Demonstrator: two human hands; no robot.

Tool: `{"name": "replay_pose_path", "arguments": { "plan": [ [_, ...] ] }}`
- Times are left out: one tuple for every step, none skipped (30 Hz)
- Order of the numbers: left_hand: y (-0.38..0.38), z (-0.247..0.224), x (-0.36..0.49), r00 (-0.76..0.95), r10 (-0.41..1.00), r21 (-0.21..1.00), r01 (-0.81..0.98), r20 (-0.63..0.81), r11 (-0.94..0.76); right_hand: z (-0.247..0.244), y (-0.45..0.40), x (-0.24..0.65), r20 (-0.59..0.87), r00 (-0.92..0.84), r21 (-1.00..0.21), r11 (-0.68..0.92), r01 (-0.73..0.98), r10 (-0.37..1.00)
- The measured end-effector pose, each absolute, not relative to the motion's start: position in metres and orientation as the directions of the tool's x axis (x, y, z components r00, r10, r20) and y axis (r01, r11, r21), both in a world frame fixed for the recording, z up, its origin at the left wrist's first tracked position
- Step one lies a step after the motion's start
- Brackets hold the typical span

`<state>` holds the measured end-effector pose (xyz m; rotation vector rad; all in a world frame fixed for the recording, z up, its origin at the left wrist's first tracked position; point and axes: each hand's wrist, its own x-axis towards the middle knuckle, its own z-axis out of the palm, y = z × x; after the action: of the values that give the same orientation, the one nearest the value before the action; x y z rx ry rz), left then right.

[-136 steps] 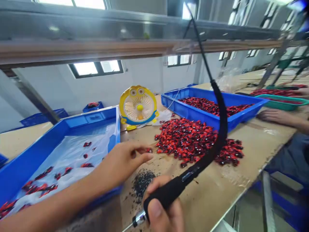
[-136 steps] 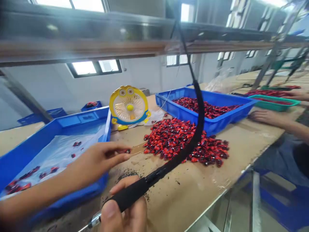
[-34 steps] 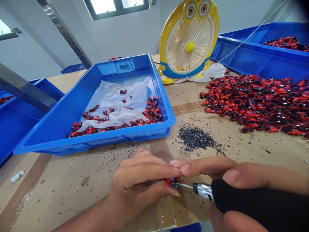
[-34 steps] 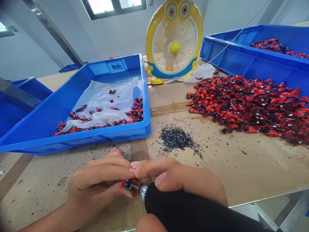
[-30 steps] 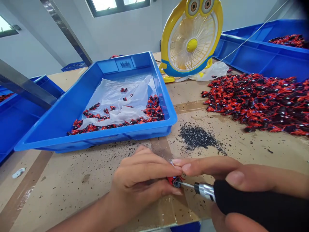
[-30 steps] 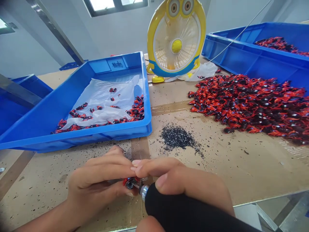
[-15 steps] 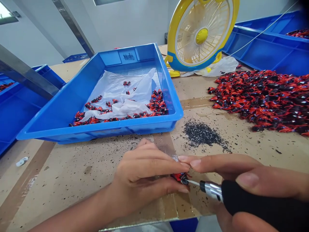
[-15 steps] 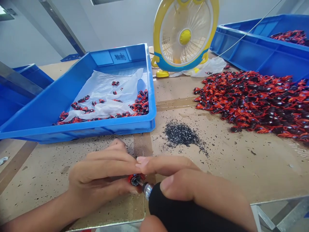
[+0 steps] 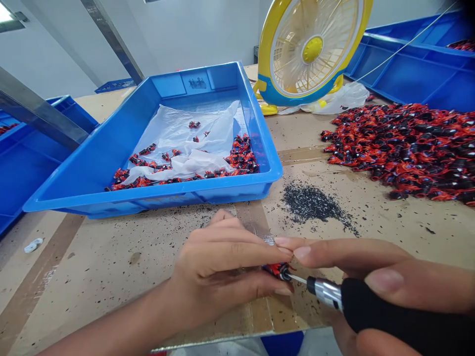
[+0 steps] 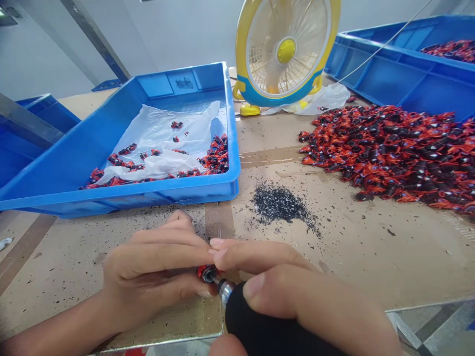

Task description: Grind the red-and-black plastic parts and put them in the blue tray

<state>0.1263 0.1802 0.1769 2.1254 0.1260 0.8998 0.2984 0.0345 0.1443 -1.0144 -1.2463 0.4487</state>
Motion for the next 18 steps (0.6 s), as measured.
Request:
{"name": "replay_pose_path", "arguments": {
  "plan": [
    [0.180,0.177,0.126,0.742,0.369,0.714,-0.205,0.559,-0.669,0.144,0.033,0.300,0.590,0.267,-0.807,0.545,0.227,0.762],
    [0.179,0.177,0.126,0.743,0.369,0.715,-0.206,0.558,-0.668,0.144,0.032,0.302,0.605,0.242,-0.796,0.564,0.220,0.759],
    [0.179,0.176,0.126,0.742,0.370,0.716,-0.207,0.560,-0.667,0.144,0.031,0.304,0.611,0.229,-0.791,0.575,0.210,0.757],
    [0.179,0.176,0.125,0.739,0.371,0.715,-0.209,0.562,-0.667,0.144,0.030,0.305,0.613,0.227,-0.790,0.579,0.204,0.756],
    [0.179,0.177,0.125,0.739,0.371,0.716,-0.211,0.562,-0.666,0.144,0.029,0.306,0.613,0.221,-0.789,0.580,0.200,0.758],
    [0.179,0.177,0.126,0.741,0.371,0.719,-0.211,0.560,-0.663,0.144,0.028,0.306,0.609,0.210,-0.792,0.576,0.203,0.764],
    [0.179,0.177,0.126,0.745,0.369,0.722,-0.211,0.555,-0.659,0.144,0.027,0.306,0.602,0.209,-0.798,0.566,0.208,0.771],
    [0.179,0.177,0.126,0.751,0.366,0.725,-0.211,0.550,-0.656,0.143,0.027,0.306,0.599,0.209,-0.799,0.562,0.213,0.773],
    [0.179,0.176,0.127,0.755,0.364,0.727,-0.211,0.546,-0.653,0.143,0.026,0.305,0.599,0.208,-0.799,0.560,0.221,0.773],
    [0.180,0.176,0.127,0.758,0.362,0.729,-0.212,0.543,-0.651,0.142,0.026,0.305,0.601,0.220,-0.797,0.558,0.230,0.768],
    [0.180,0.176,0.127,0.758,0.360,0.730,-0.214,0.543,-0.649,0.142,0.026,0.304,0.607,0.234,-0.793,0.560,0.239,0.760],
    [0.180,0.176,0.127,0.757,0.360,0.728,-0.216,0.546,-0.650,0.141,0.026,0.303,0.610,0.245,-0.791,0.561,0.245,0.754],
    [0.179,0.177,0.127,0.756,0.358,0.727,-0.218,0.548,-0.651,0.141,0.026,0.302,0.612,0.246,-0.789,0.563,0.245,0.751],
    [0.179,0.177,0.127,0.755,0.357,0.725,-0.220,0.550,-0.652,0.141,0.026,0.301,0.614,0.241,-0.788,0.566,0.242,0.751],
    [0.179,0.178,0.127,0.755,0.355,0.723,-0.220,0.552,-0.655,0.141,0.027,0.299,0.612,0.264,-0.790,0.562,0.246,0.745],
    [0.179,0.179,0.126,0.758,0.350,0.719,-0.218,0.551,-0.660,0.142,0.029,0.297,0.611,0.297,-0.791,0.553,0.262,0.734],
    [0.179,0.179,0.126,0.761,0.346,0.714,-0.213,0.549,-0.667,0.143,0.030,0.294,0.607,0.347,-0.794,0.534,0.291,0.715],
    [0.179,0.180,0.126,0.763,0.340,0.709,-0.210,0.549,-0.673,0.144,0.032,0.292,0.608,0.399,-0.794,0.513,0.326,0.687]
  ]
}}
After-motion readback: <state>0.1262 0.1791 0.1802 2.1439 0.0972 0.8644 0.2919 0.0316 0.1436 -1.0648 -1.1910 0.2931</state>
